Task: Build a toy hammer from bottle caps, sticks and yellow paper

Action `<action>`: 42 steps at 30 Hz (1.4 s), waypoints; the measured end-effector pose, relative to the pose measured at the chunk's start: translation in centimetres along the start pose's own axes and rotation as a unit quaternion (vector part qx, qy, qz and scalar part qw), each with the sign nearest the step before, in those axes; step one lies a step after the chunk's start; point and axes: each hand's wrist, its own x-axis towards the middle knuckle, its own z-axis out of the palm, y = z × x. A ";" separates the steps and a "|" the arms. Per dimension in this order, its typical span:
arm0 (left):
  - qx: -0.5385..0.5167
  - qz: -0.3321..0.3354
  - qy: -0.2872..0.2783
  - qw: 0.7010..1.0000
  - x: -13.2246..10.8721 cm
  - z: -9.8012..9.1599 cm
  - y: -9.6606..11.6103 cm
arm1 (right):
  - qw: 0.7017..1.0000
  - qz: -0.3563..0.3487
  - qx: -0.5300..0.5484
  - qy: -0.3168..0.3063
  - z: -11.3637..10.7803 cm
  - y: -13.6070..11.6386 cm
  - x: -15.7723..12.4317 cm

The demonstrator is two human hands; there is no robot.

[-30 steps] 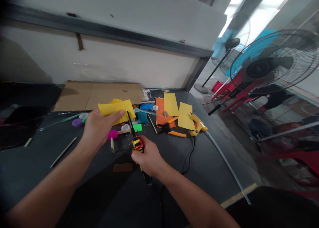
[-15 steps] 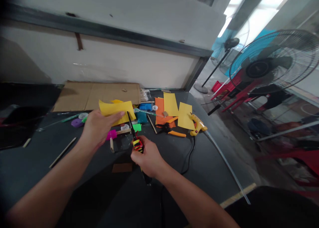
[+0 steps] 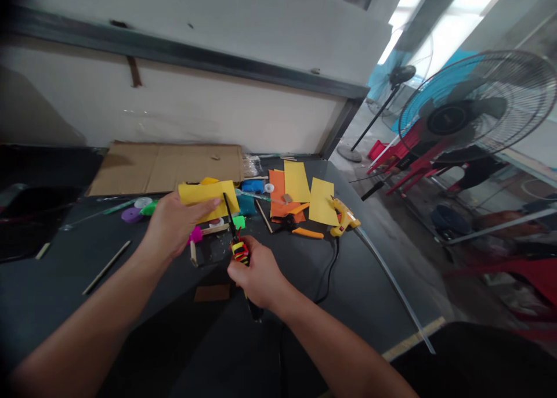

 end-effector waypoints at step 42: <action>0.027 -0.068 -0.062 0.995 -0.4 0.9 -1.3 | 0.998 0.042 -0.030 0.047 -0.1 0.2 0.7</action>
